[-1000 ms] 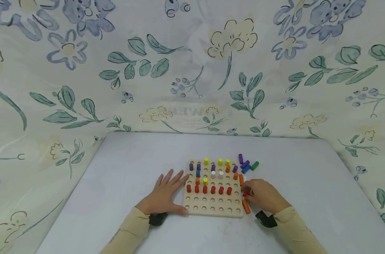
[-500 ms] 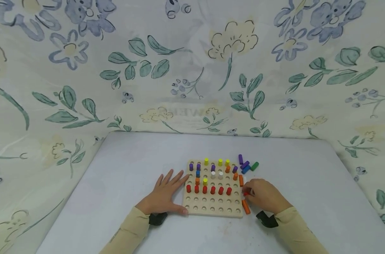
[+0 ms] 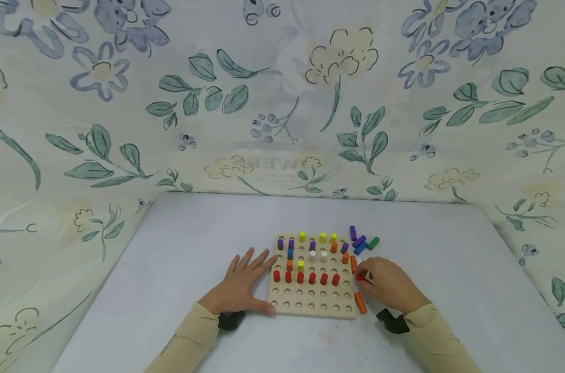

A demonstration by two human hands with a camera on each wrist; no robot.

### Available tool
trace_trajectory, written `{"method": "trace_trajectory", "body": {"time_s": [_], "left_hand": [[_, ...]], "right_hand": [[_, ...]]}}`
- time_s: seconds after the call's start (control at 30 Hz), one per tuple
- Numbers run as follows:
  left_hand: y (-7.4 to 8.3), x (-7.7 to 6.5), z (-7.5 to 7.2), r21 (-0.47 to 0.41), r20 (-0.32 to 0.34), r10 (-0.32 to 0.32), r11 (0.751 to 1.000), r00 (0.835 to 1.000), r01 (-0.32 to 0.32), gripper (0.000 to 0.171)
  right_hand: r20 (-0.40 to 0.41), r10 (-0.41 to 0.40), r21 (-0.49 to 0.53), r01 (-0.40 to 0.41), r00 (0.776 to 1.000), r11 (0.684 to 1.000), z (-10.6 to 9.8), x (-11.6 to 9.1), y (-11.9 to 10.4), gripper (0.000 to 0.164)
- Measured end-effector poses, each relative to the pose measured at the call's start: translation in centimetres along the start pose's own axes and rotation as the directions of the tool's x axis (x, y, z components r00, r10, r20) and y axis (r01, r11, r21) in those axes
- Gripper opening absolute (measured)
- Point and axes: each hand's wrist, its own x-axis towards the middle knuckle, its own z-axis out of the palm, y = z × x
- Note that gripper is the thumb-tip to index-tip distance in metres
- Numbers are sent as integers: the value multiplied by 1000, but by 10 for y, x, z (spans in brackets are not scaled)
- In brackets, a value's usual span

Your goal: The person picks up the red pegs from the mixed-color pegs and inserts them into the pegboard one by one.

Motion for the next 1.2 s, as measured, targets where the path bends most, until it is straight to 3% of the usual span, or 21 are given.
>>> {"method": "trace_trajectory", "body": {"time_s": [0.7, 1.2], "left_hand": [[1, 1, -2, -8, -3, 5, 1000, 1000, -5, 115], [2, 2, 0, 0, 8, -7, 1000, 1000, 7, 115]], "right_hand": [[-139, -101, -38, 97, 985, 995, -7, -5, -3, 21], [-182, -117, -36, 112, 976, 993, -5, -7, -2, 20]]}}
